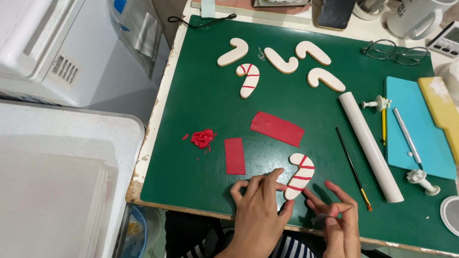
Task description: The person places thin red fondant strips across white candy cane-shaped cookies to create striped patterns. They cut small pieces from a red fondant sheet and press them onto each cookie, repeating the process for several cookies on a green cutting mat.
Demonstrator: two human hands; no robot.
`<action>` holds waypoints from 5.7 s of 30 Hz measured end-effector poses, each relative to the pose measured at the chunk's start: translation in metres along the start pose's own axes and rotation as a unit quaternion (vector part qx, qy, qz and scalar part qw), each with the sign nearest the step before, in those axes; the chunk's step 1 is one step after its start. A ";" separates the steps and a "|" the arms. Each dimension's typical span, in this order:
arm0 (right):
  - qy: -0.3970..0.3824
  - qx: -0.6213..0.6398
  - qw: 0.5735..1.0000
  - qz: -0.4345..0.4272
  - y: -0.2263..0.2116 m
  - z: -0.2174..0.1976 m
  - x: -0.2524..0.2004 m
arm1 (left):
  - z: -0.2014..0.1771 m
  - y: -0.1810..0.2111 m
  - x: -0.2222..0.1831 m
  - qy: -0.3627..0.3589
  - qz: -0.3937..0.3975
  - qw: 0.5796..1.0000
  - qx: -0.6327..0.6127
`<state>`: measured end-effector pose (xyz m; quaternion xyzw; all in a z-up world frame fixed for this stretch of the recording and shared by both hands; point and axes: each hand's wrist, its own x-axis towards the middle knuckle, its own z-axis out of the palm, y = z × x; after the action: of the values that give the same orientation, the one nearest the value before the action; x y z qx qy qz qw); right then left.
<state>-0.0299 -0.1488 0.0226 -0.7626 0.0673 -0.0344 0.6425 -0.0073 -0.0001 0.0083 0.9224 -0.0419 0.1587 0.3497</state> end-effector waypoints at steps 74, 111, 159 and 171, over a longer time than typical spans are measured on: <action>0.139 -0.100 0.973 -0.157 0.020 -0.017 0.038 | -0.024 -0.196 0.297 -0.058 -0.061 0.977 0.194; 0.138 -0.073 0.973 -0.173 0.030 -0.017 0.031 | -0.030 -0.056 0.008 0.021 0.062 0.992 0.108; -0.291 -0.287 0.825 -0.391 -0.049 0.095 0.088 | -0.094 -0.121 0.036 0.100 0.001 0.993 0.068; -0.313 -0.269 0.825 -0.387 -0.039 0.095 0.088 | -0.090 -0.123 0.036 0.090 -0.006 0.992 0.090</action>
<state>0.0729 -0.0622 0.0419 -0.8385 -0.4314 -0.0204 0.3323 0.0259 0.1534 0.0055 0.9322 0.0100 0.2425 0.2686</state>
